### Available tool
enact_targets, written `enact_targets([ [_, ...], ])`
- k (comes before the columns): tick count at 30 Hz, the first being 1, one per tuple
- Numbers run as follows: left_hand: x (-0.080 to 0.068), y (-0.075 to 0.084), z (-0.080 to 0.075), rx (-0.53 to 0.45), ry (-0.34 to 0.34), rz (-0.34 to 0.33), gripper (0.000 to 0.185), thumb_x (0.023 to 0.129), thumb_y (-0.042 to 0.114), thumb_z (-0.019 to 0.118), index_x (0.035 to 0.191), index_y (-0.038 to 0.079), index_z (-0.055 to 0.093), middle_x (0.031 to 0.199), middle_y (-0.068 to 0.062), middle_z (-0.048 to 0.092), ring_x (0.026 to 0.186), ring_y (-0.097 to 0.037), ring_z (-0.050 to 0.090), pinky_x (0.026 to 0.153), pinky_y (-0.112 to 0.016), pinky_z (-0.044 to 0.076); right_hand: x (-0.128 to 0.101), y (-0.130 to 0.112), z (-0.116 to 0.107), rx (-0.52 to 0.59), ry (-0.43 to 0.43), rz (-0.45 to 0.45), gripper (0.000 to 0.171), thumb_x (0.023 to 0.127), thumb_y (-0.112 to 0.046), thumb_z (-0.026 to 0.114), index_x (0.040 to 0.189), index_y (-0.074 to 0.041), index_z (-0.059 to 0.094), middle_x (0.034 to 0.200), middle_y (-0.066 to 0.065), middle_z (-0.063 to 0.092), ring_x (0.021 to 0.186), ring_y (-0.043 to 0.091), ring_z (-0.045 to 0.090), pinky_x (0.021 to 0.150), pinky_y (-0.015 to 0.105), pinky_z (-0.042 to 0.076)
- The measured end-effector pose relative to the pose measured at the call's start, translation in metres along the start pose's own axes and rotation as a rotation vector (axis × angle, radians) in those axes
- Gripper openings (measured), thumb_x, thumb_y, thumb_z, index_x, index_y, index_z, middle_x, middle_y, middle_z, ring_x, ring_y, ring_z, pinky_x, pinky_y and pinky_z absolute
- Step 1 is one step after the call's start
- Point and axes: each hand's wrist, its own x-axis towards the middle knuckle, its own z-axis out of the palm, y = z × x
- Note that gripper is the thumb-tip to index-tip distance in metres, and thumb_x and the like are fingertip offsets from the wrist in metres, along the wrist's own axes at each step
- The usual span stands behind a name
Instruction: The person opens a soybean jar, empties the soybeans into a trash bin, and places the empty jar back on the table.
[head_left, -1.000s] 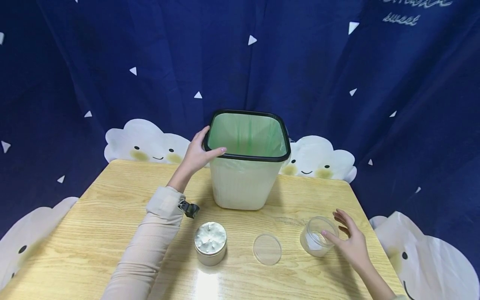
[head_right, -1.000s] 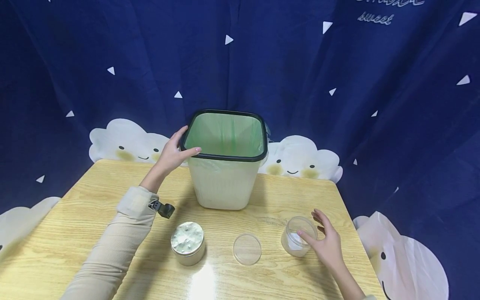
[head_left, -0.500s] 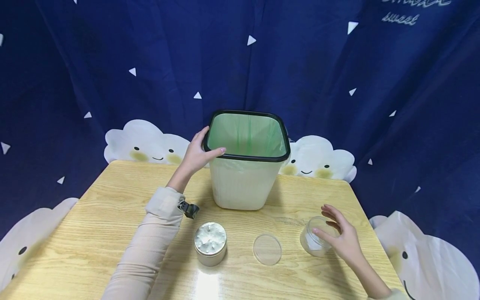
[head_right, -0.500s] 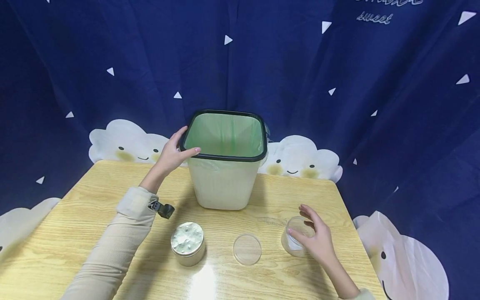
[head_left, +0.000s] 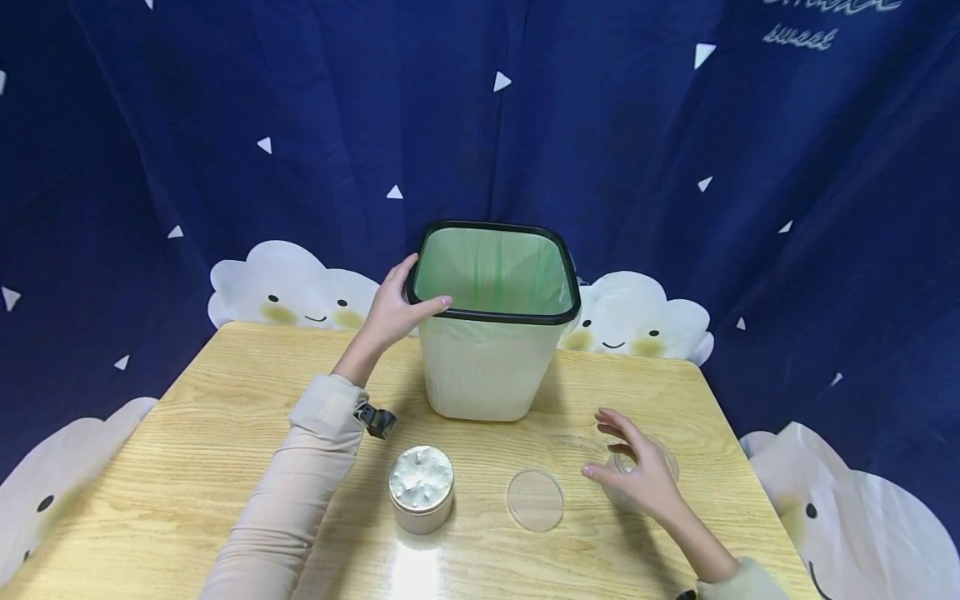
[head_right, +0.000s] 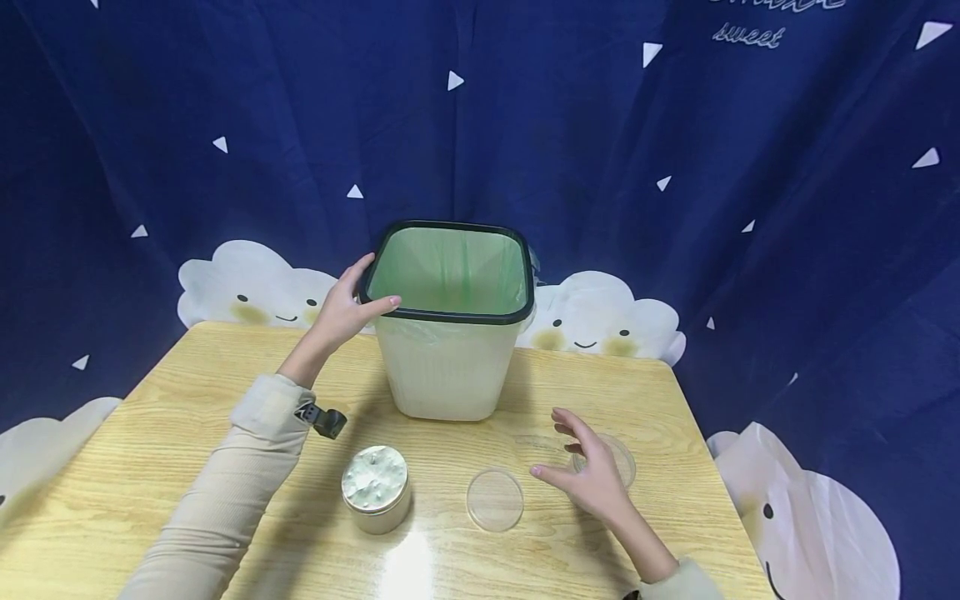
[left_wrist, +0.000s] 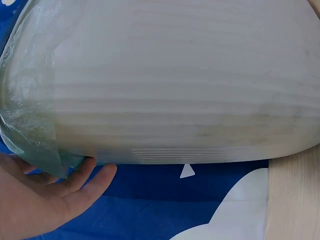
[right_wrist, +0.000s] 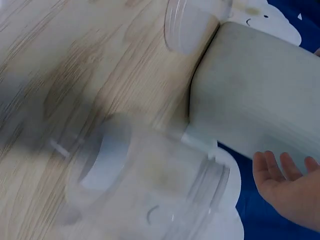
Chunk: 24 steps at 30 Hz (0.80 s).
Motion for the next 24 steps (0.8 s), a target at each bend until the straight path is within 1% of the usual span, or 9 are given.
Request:
enact_targets([
  [3,0.0,0.0,0.0,0.001,-0.002,0.006,0.088,0.074,0.037,0.071,0.144,0.01,0.024,0.146,-0.014,0.023,0.133,-0.027,0.021,0.106,-0.045,0.02,0.002,0.003,0.01,0.02,-0.047,0.025,0.075,0.063,-0.006,0.082,0.129,-0.005,0.046,0.12,0.014,0.055,0.106,0.026,0.053,0.077,0.035,0.049],
  [7,0.001,-0.002,0.0,0.005,-0.003,0.017,0.088,0.074,0.037,0.07,0.144,0.009,0.024,0.146,-0.014,0.023,0.133,-0.027,0.021,0.106,-0.044,0.02,0.005,0.006,0.022,0.059,-0.095,0.057,0.077,0.064,-0.011,0.082,0.131,-0.009,0.045,0.123,0.012,0.054,0.108,0.03,0.051,0.079,0.038,0.048],
  [11,0.001,-0.002,0.0,0.01,-0.002,0.019,0.088,0.074,0.037,0.07,0.144,0.009,0.024,0.146,-0.014,0.023,0.133,-0.027,0.021,0.106,-0.044,0.021,0.008,0.005,0.033,0.1,-0.127,0.074,0.08,0.063,-0.009,0.083,0.132,-0.009,0.043,0.125,0.012,0.052,0.111,0.032,0.05,0.081,0.04,0.048],
  [14,0.001,-0.002,0.0,0.014,-0.004,0.018,0.089,0.074,0.038,0.07,0.144,0.009,0.024,0.146,-0.014,0.023,0.133,-0.027,0.021,0.106,-0.044,0.021,0.01,-0.001,0.041,0.104,-0.145,0.062,0.081,0.063,-0.006,0.082,0.133,-0.005,0.042,0.125,0.016,0.051,0.11,0.036,0.049,0.08,0.043,0.048],
  [19,0.0,-0.001,-0.001,0.016,-0.009,0.012,0.089,0.075,0.039,0.07,0.144,0.009,0.024,0.147,-0.013,0.022,0.133,-0.026,0.02,0.106,-0.044,0.021,0.015,-0.021,0.051,0.136,-0.193,0.039,0.081,0.063,-0.003,0.081,0.131,0.004,0.039,0.124,0.025,0.049,0.108,0.044,0.048,0.078,0.052,0.046],
  [21,0.0,-0.001,-0.002,0.016,-0.011,0.009,0.088,0.075,0.039,0.07,0.144,0.01,0.024,0.147,-0.013,0.022,0.133,-0.026,0.02,0.106,-0.045,0.021,0.017,-0.028,0.055,0.152,-0.223,0.053,0.081,0.063,-0.003,0.08,0.132,0.005,0.038,0.124,0.026,0.049,0.108,0.045,0.047,0.079,0.052,0.045],
  [24,0.0,-0.001,-0.002,0.018,-0.012,0.011,0.088,0.075,0.038,0.07,0.144,0.01,0.024,0.147,-0.013,0.022,0.133,-0.026,0.02,0.106,-0.044,0.021,0.019,-0.033,0.062,0.163,-0.271,0.074,0.084,0.063,-0.004,0.08,0.134,0.005,0.035,0.125,0.025,0.047,0.11,0.044,0.046,0.082,0.049,0.046],
])
